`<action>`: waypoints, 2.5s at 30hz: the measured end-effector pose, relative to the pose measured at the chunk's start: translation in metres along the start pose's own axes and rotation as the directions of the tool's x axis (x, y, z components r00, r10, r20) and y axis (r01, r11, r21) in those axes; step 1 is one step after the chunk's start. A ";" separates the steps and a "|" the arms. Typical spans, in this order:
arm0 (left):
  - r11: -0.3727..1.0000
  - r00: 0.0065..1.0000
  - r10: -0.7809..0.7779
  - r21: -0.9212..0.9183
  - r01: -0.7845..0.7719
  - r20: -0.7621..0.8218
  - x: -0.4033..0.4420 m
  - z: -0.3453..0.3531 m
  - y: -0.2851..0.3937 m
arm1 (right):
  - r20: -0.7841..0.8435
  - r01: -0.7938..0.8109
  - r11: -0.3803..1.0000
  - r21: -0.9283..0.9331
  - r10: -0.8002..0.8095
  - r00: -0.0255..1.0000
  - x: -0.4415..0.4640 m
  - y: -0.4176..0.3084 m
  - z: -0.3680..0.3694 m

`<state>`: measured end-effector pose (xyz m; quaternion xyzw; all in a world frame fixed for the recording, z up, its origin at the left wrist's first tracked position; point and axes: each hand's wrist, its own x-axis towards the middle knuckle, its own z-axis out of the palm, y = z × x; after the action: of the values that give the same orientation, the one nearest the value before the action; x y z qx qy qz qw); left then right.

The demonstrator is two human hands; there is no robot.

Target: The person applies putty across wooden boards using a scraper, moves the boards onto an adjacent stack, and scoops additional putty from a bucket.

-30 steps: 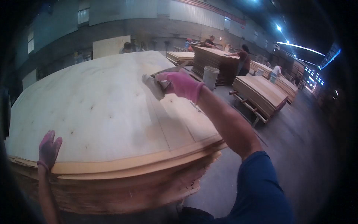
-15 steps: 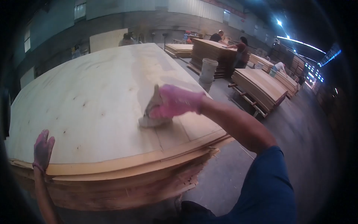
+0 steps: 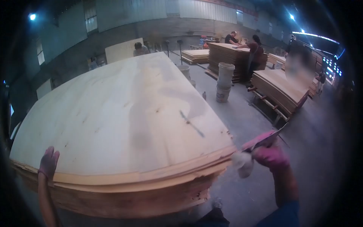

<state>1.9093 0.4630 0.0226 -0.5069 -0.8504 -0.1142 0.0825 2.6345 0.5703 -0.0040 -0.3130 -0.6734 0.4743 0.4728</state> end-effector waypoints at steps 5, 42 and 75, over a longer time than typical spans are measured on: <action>0.971 0.998 0.011 -0.240 -0.025 -0.061 -0.049 -0.024 0.073 | -0.160 -0.104 0.954 0.282 0.154 0.975 0.066 0.056 -0.119; 0.955 0.954 -0.294 -0.008 0.295 0.053 -0.088 0.019 0.529 | 0.846 0.740 0.447 -0.503 0.078 0.528 0.870 0.189 0.190; 0.583 0.659 -0.738 -0.626 0.518 -0.142 -0.512 0.101 0.319 | 0.933 -0.670 0.742 -0.028 0.259 0.248 -0.089 0.069 0.058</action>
<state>2.4301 0.2066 -0.1697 -0.1320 -0.8731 -0.4658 0.0576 2.6102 0.4972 -0.1048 -0.1000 -0.5814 0.8035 -0.0802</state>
